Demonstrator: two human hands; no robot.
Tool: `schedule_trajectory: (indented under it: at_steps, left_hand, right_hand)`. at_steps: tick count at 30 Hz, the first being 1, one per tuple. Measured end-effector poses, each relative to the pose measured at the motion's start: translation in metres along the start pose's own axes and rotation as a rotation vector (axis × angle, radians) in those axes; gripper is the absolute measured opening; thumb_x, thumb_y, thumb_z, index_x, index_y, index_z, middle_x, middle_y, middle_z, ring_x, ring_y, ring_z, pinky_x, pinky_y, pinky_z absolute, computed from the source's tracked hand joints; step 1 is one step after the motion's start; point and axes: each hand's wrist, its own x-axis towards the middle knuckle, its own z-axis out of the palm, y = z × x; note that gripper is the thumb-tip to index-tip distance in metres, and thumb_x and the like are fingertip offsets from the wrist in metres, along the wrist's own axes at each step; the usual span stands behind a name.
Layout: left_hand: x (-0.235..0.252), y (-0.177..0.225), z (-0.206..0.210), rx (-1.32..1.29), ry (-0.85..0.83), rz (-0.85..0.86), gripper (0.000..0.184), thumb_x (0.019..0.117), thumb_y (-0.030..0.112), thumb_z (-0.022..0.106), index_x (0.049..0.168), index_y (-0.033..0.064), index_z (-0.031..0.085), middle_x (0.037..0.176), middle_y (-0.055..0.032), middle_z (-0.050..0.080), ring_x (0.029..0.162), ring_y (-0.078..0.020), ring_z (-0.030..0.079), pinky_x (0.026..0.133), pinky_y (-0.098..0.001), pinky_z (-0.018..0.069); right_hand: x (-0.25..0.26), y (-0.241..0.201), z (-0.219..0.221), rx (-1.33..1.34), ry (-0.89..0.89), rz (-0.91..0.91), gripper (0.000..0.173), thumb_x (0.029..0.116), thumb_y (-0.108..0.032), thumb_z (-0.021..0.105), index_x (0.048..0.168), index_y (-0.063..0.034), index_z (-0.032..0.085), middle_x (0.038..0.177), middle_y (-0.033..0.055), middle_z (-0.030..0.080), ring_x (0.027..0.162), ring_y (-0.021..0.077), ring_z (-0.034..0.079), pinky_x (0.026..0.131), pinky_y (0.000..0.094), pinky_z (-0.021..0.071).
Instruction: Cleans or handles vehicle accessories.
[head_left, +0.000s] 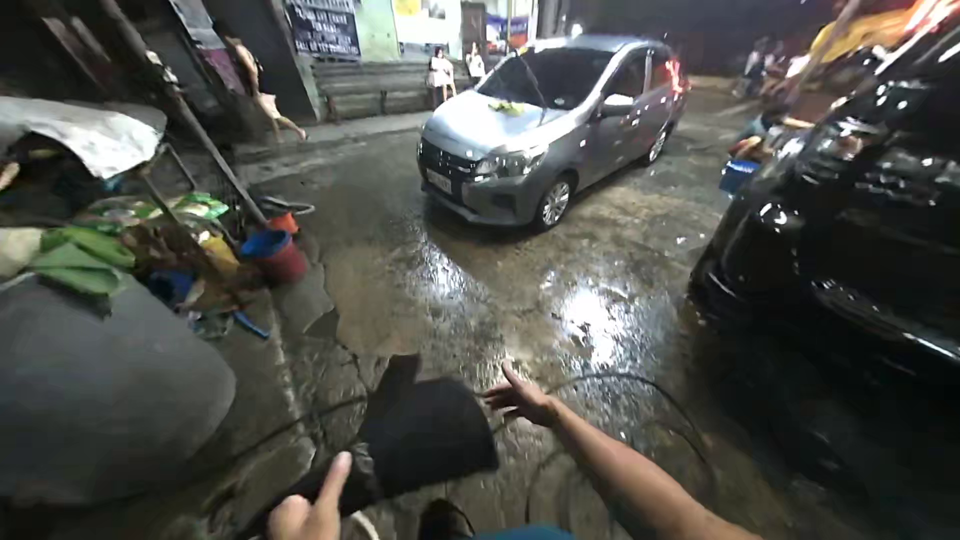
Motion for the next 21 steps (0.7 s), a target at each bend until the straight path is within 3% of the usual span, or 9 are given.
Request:
schedule_trajectory:
  at_steps: [2,4,6,7,9,12,17,19,21]
  left_hand:
    - [0.057,0.016,0.065,0.039,-0.143,0.035,0.053,0.0912,0.035,0.077,0.118,-0.0080,0.059,0.108,-0.0148,0.069,0.103,-0.0165,0.067,0.093,-0.0419,0.0559]
    - [0.113,0.027,0.131,0.027,-0.284,0.063,0.046,0.0918,0.032,0.077,0.114,-0.0059,0.064,0.105,-0.0145,0.072,0.101,-0.0183,0.070,0.093,-0.0432,0.0578]
    - [0.167,0.034,0.194,0.010,-0.401,0.058,0.043,0.0917,0.030,0.078,0.113,-0.0055,0.065,0.103,-0.0149,0.073,0.099,-0.0198,0.071,0.093,-0.0437,0.0583]
    - [0.194,0.040,0.225,0.007,-0.457,0.048,0.043,0.0914,0.029,0.078,0.113,-0.0065,0.065,0.104,-0.0164,0.073,0.100,-0.0216,0.071,0.093,-0.0447,0.0580]
    - [0.242,0.056,0.283,0.067,-0.590,0.032,0.047,0.0920,0.033,0.077,0.112,-0.0068,0.064,0.103,-0.0176,0.072,0.100,-0.0237,0.071,0.094,-0.0465,0.0571]
    - [0.296,0.098,0.377,0.187,-0.806,0.120,0.047,0.0930,0.042,0.074,0.101,-0.0041,0.068,0.092,-0.0146,0.073,0.090,-0.0229,0.072,0.087,-0.0472,0.0589]
    - [0.335,0.146,0.539,0.213,-1.073,0.219,0.043,0.0931,0.043,0.073,0.088,0.0010,0.066,0.079,-0.0079,0.068,0.077,-0.0171,0.068,0.076,-0.0410,0.0574]
    - [0.336,0.155,0.605,0.287,-1.185,0.268,0.048,0.0933,0.048,0.071,0.081,0.0023,0.064,0.072,-0.0073,0.065,0.070,-0.0183,0.067,0.070,-0.0423,0.0574]
    - [0.331,0.159,0.670,0.387,-1.309,0.326,0.053,0.0941,0.051,0.068,0.072,0.0034,0.060,0.065,-0.0071,0.059,0.062,-0.0199,0.062,0.062,-0.0437,0.0539]
  right_hand:
    - [0.036,-0.087,-0.016,0.221,-0.153,-0.064,0.112,0.0848,-0.093,0.011,0.134,-0.0080,0.065,0.123,0.0140,0.071,0.115,0.0265,0.067,0.098,0.0506,0.0544]
    - [0.060,-0.140,-0.044,0.307,-0.254,-0.114,0.107,0.0861,-0.092,0.021,0.139,-0.0089,0.062,0.125,0.0168,0.070,0.116,0.0285,0.067,0.099,0.0511,0.0549]
    - [0.079,-0.171,-0.078,0.306,-0.149,-0.173,0.073,0.1031,-0.067,0.033,0.143,-0.0110,0.058,0.126,0.0133,0.070,0.114,0.0248,0.068,0.097,0.0474,0.0563]
    - [0.089,-0.185,-0.095,0.333,-0.047,-0.188,0.057,0.1067,-0.053,0.040,0.138,-0.0105,0.061,0.122,0.0112,0.072,0.109,0.0224,0.070,0.095,0.0449,0.0579]
    - [0.107,-0.209,-0.130,0.449,0.149,-0.152,0.036,0.1051,-0.035,0.052,0.122,-0.0071,0.068,0.105,0.0107,0.075,0.094,0.0209,0.072,0.084,0.0424,0.0606]
    - [0.119,-0.241,-0.203,0.507,0.324,-0.153,0.030,0.1021,-0.030,0.057,0.117,-0.0067,0.070,0.099,0.0108,0.074,0.089,0.0208,0.072,0.080,0.0426,0.0608]
    - [0.123,-0.231,-0.326,0.615,0.546,-0.041,0.070,0.1015,-0.069,0.034,0.121,-0.0099,0.067,0.102,0.0109,0.074,0.093,0.0243,0.072,0.083,0.0502,0.0598]
    - [0.141,-0.196,-0.381,0.589,0.505,-0.099,0.072,0.1034,-0.068,0.027,0.136,-0.0133,0.060,0.121,0.0098,0.071,0.110,0.0219,0.068,0.094,0.0487,0.0576]
    - [0.151,-0.201,-0.414,0.508,0.610,-0.022,0.065,0.1112,-0.047,0.010,0.152,-0.0105,0.043,0.148,0.0106,0.056,0.135,0.0186,0.054,0.112,0.0418,0.0473]
